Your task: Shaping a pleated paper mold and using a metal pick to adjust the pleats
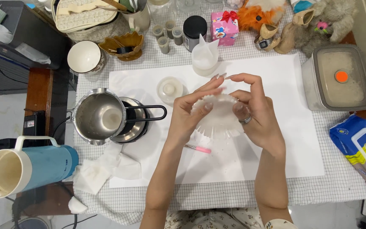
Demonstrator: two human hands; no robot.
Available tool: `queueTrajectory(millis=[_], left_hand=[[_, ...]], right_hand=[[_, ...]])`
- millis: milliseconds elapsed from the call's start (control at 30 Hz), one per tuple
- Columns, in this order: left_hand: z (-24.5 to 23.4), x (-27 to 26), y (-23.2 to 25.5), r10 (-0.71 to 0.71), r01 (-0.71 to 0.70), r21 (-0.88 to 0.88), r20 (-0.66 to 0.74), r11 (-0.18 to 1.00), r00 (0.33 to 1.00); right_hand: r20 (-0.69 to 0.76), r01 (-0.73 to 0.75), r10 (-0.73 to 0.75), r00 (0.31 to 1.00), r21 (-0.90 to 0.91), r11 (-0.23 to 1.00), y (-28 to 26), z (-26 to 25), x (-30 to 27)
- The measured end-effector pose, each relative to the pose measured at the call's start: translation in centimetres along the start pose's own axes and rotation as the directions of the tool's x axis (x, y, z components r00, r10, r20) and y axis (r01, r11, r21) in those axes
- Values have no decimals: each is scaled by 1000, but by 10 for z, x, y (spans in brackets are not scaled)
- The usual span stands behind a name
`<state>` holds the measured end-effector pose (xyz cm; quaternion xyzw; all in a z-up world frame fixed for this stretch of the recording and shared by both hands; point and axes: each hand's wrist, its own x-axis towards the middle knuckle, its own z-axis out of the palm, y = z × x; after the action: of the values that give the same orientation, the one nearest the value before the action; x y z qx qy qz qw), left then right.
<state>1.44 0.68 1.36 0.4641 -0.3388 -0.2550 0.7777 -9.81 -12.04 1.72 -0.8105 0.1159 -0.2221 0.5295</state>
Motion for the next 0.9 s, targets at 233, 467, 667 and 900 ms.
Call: queueTrajectory(millis=[233, 467, 667, 900], left_hand=[[0, -1, -11, 34, -19, 209, -69, 978, 997], [16, -11, -10, 237, -186, 364, -101, 913, 966], [23, -13, -10, 282, -227, 351, -116, 908, 952], [15, -13, -15, 258, -195, 300, -187, 934, 948]], right_hand=[[-234, 172, -194, 953, -112, 979, -20, 5, 11], [-345, 246, -277, 897, -131, 960, -11, 3, 12], [-485, 211, -133, 864, 110, 971, -5, 16, 17], [-437, 244, -145, 888, 180, 953, -16, 20, 18]])
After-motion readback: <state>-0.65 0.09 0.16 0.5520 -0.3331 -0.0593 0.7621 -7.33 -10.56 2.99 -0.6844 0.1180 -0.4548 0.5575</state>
